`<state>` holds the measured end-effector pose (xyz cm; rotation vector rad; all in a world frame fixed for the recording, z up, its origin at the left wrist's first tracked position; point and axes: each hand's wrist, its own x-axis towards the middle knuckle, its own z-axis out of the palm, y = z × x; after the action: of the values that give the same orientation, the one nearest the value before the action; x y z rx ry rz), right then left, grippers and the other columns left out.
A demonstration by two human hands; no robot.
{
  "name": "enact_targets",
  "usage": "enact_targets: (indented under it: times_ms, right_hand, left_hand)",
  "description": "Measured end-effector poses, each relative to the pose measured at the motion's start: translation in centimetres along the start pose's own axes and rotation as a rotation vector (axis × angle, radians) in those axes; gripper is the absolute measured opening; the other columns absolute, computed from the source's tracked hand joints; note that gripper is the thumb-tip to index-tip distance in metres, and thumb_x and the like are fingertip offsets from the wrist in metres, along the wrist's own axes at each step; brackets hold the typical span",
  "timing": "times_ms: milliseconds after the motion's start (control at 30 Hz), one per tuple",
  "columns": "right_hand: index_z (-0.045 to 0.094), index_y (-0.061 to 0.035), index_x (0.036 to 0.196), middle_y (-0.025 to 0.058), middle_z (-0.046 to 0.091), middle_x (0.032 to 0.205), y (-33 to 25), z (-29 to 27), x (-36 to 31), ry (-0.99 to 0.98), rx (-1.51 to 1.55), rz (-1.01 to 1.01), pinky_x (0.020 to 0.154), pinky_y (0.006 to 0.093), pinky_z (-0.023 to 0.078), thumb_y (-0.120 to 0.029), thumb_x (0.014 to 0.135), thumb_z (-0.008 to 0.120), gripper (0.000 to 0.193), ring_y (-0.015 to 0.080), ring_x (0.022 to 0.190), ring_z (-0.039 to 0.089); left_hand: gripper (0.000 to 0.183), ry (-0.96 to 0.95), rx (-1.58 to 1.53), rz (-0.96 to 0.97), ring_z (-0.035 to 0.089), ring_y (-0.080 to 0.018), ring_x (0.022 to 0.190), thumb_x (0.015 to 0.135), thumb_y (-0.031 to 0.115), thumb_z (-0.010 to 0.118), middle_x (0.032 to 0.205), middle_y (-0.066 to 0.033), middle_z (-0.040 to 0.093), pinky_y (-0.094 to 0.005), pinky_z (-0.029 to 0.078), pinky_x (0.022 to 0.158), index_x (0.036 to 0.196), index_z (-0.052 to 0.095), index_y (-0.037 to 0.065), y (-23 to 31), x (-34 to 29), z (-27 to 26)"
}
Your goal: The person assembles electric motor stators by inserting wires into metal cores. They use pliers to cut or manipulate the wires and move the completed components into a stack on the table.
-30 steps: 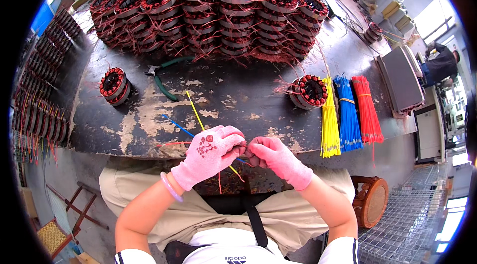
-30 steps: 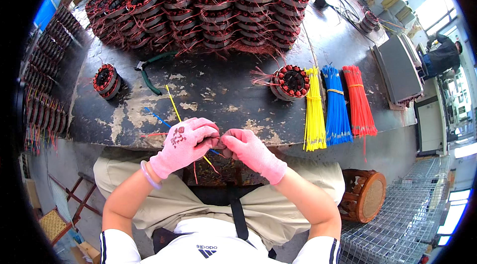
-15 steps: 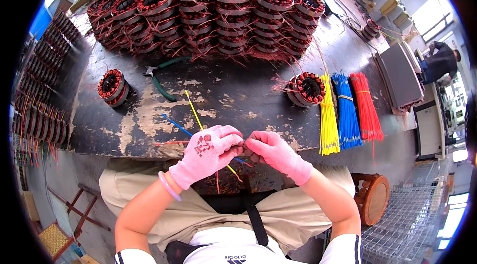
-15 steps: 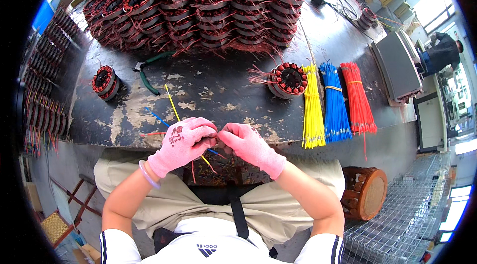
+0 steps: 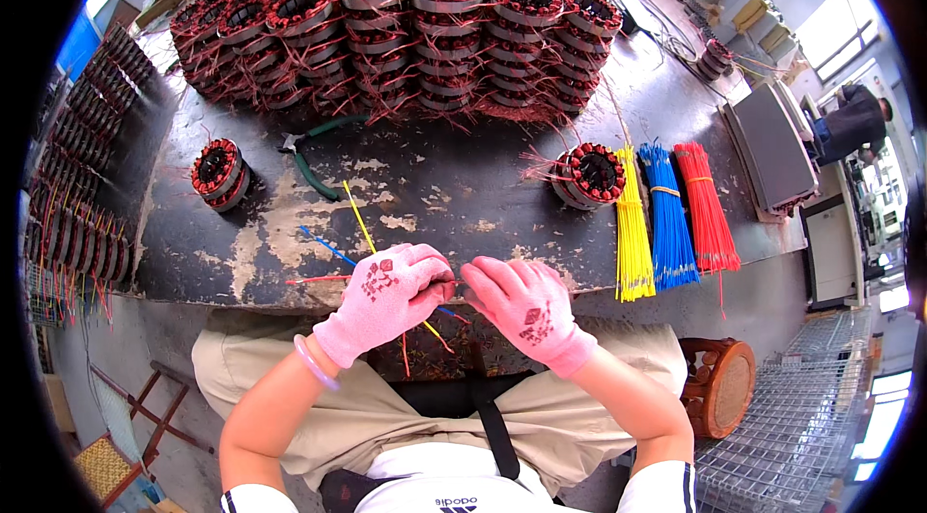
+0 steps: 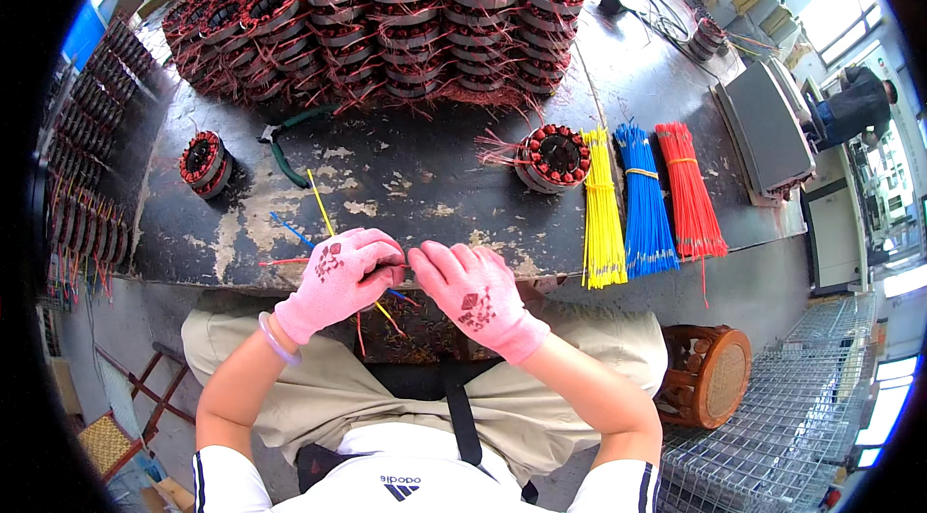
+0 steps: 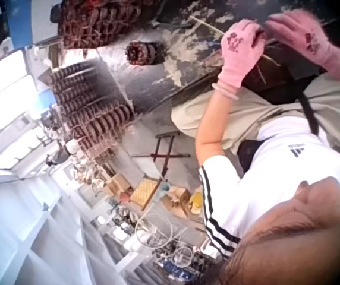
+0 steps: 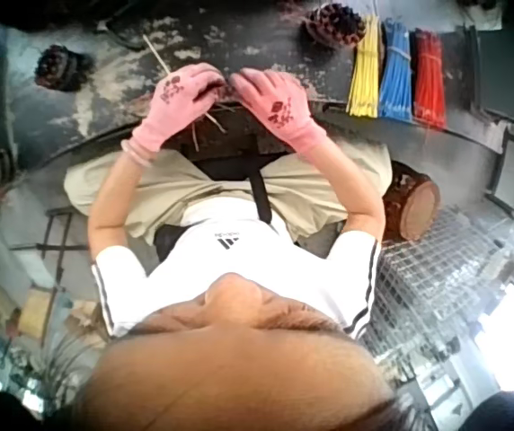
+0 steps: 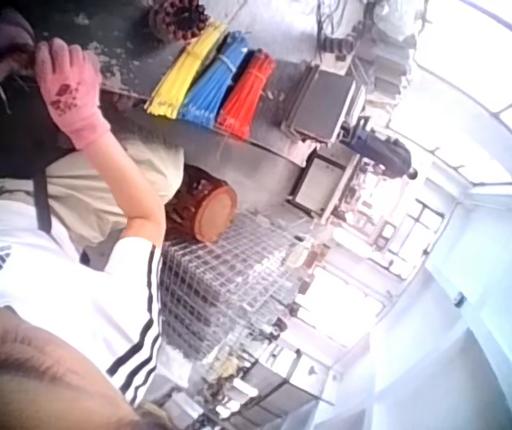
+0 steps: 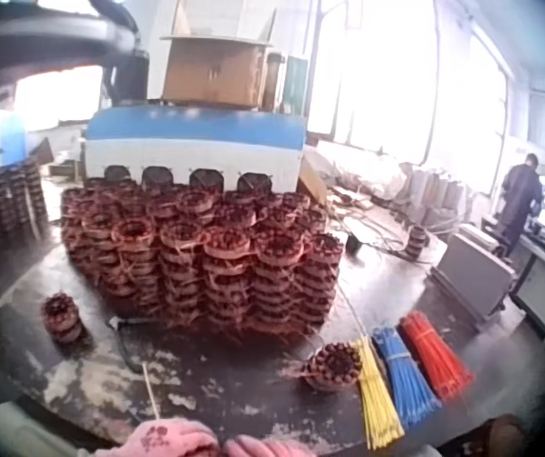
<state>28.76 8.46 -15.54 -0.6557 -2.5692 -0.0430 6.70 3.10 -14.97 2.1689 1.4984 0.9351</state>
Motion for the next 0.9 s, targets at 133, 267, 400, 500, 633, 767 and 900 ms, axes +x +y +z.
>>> enact_targets:
  times_ms: [133,267,400,500,633,767,900]
  right_hand:
    - [0.064,-0.0136,0.121,0.0011,0.066,0.113,0.5,1.4,0.1,0.000,0.041,0.038,0.075,0.0364,0.055,-0.021,0.084,0.072,0.038,0.0189,0.088,0.067]
    - [0.065,-0.0141,0.120,0.0020,0.068,0.110,0.1,1.5,0.5,0.060,0.187,0.132,0.074,0.0371,0.056,-0.023,0.085,0.077,0.038,0.0203,0.087,0.069]
    - [0.066,-0.0149,0.120,0.0014,0.068,0.111,0.3,1.0,0.3,0.065,0.086,0.069,0.073,0.0373,0.056,-0.024,0.085,0.077,0.038,0.0190,0.088,0.069]
    - [0.067,-0.0137,0.116,0.0014,0.069,0.108,0.4,0.9,0.5,0.016,0.052,0.035,0.071,0.0378,0.055,-0.024,0.084,0.078,0.035,0.0208,0.085,0.069]
    - [0.068,-0.0076,0.105,0.0061,0.068,0.088,0.6,1.7,0.5,-0.222,0.737,0.510,0.067,0.0331,0.053,-0.021,0.090,0.073,0.021,0.0173,0.076,0.067]
    - [0.067,-0.0050,0.103,0.0106,0.066,0.084,0.2,-0.2,1.2,-0.531,1.560,1.154,0.069,0.0314,0.051,-0.020,0.095,0.066,0.017,0.0154,0.076,0.064]
    - [0.067,-0.0115,0.104,0.0073,0.069,0.095,1.0,-1.4,0.6,-0.261,0.556,0.318,0.072,0.0367,0.052,-0.021,0.092,0.068,0.016,0.0267,0.080,0.065]
  left_hand:
    - [0.011,0.002,0.006,0.023,0.066,-0.0271,0.086,0.081,0.013,0.072,0.094,-0.0039,0.068,-0.0387,0.054,0.075,0.091,0.069,0.010,-0.2,-0.1,0.1]
    - [0.013,0.028,-0.007,0.052,0.066,-0.0266,0.085,0.081,0.015,0.074,0.096,-0.0028,0.067,-0.0386,0.054,0.075,0.092,0.068,0.012,-0.4,-0.1,0.3]
    - [0.014,0.030,-0.027,0.043,0.066,-0.0274,0.085,0.080,0.012,0.075,0.097,-0.0043,0.068,-0.0382,0.054,0.074,0.092,0.068,0.009,-0.3,-0.2,0.2]
    - [0.014,0.027,-0.006,0.052,0.066,-0.0263,0.087,0.081,0.014,0.074,0.098,-0.0025,0.067,-0.0381,0.054,0.074,0.093,0.066,0.012,-0.5,-0.4,0.4]
    - [0.014,0.010,0.010,0.075,0.066,-0.0262,0.088,0.082,0.014,0.074,0.099,-0.0024,0.067,-0.0383,0.054,0.074,0.094,0.066,0.012,-0.6,-0.2,0.3]
    - [0.014,0.023,0.001,0.065,0.066,-0.0260,0.088,0.081,0.014,0.073,0.097,-0.0022,0.066,-0.0384,0.054,0.074,0.093,0.066,0.012,-0.7,-0.6,0.2]
    - [0.013,0.032,-0.019,0.048,0.066,-0.0267,0.083,0.079,0.008,0.072,0.097,-0.0037,0.069,-0.0379,0.054,0.074,0.091,0.067,0.009,-0.3,-0.3,0.2]
